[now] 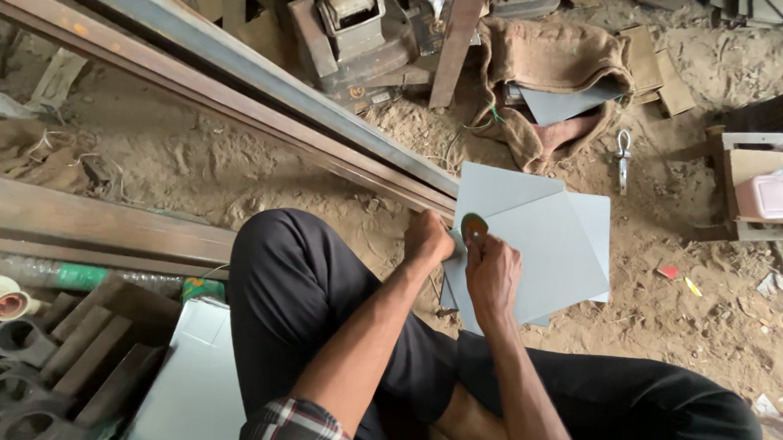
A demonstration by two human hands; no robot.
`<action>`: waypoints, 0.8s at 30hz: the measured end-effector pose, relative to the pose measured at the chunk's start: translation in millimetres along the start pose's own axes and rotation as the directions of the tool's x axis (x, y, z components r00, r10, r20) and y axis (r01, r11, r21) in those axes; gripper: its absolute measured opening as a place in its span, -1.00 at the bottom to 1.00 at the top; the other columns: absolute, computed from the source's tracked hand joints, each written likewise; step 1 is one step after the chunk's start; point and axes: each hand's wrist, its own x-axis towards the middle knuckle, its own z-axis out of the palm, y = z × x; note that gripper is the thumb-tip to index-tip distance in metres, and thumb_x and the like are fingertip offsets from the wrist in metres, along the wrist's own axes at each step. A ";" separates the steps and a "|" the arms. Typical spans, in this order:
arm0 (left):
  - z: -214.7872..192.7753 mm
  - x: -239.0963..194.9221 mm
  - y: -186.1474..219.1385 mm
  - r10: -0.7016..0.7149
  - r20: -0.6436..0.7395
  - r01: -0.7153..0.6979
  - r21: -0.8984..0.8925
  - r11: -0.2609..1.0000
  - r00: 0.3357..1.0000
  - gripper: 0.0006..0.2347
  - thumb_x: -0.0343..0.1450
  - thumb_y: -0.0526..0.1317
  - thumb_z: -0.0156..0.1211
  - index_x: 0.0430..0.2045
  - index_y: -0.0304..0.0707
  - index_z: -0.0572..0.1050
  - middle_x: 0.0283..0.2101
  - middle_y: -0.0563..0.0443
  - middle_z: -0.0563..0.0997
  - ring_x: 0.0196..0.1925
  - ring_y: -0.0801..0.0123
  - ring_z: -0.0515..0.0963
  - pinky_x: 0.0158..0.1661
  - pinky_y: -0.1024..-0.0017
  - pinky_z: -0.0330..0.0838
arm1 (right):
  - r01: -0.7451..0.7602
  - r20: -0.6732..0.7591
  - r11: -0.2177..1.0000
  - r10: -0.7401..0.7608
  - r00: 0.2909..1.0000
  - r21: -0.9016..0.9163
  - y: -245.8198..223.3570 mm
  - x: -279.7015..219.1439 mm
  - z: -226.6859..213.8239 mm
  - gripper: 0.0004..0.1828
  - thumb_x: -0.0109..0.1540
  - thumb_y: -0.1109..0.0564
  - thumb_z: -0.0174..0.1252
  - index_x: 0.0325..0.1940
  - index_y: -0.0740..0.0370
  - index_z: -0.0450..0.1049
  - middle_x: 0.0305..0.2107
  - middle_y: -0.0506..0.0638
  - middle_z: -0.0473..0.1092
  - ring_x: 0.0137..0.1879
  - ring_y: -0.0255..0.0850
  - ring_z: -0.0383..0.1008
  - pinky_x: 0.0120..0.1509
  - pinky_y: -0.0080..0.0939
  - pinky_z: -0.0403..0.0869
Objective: The person handles several small metal sheets, aligning them and using a small abrasive cutting disc to scrape or mark the surface of the sheets.
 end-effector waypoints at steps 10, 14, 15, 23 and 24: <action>-12.0 -6.8 8.9 -0.090 0.121 0.096 -0.048 0.994 0.989 -0.83 0.27 -0.34 0.27 -0.30 -0.34 0.63 -0.04 -0.37 0.63 0.03 -0.11 0.64 0.01 0.17 0.58 | 0.046 0.057 0.999 -0.046 0.997 -0.001 -9.9 -16.3 -5.5 -0.79 0.25 0.27 0.18 -0.06 0.37 0.61 -0.34 0.33 0.55 -0.27 0.16 0.59 -0.11 0.10 0.51; -8.0 0.1 6.0 -0.101 0.124 0.105 -0.027 0.994 0.987 -0.75 0.29 -0.30 0.31 -0.20 -0.41 0.57 -0.01 -0.45 0.59 0.00 -0.15 0.68 -0.03 0.16 0.62 | 0.021 -0.016 1.000 -0.021 1.000 -0.002 -18.1 -5.9 6.2 -0.75 0.22 0.31 0.18 -0.03 0.39 0.62 -0.37 0.36 0.53 -0.30 0.20 0.58 -0.16 0.13 0.50; -6.6 0.6 6.4 -0.066 0.039 0.065 0.010 0.998 0.997 -0.67 0.25 -0.29 0.41 -0.15 -0.42 0.55 0.04 -0.52 0.50 0.04 -0.24 0.60 0.02 0.14 0.54 | 0.020 -0.028 1.000 -0.020 0.999 -0.012 -21.0 2.3 8.8 -0.75 0.22 0.31 0.18 -0.03 0.39 0.62 -0.37 0.36 0.53 -0.30 0.20 0.58 -0.16 0.13 0.50; -10.0 -5.9 4.2 -0.123 0.192 0.137 -0.064 0.989 0.974 -0.75 0.29 -0.32 0.28 -0.20 -0.47 0.58 -0.11 -0.42 0.69 -0.11 -0.06 0.71 -0.19 0.19 0.69 | 0.021 0.074 0.999 -0.018 0.997 -0.045 1.4 -11.8 0.9 -0.69 0.21 0.27 0.21 0.03 0.37 0.60 -0.37 0.31 0.56 -0.36 0.07 0.62 -0.23 0.03 0.54; -11.9 -6.6 6.3 -0.039 0.153 0.044 -0.029 0.999 0.987 -0.73 0.30 -0.25 0.38 -0.21 -0.48 0.61 -0.09 -0.47 0.67 -0.04 -0.10 0.69 -0.11 0.23 0.63 | 0.025 0.078 0.998 -0.021 0.997 -0.051 3.4 -12.8 1.6 -0.69 0.21 0.27 0.21 0.03 0.37 0.60 -0.37 0.31 0.56 -0.36 0.07 0.62 -0.23 0.03 0.54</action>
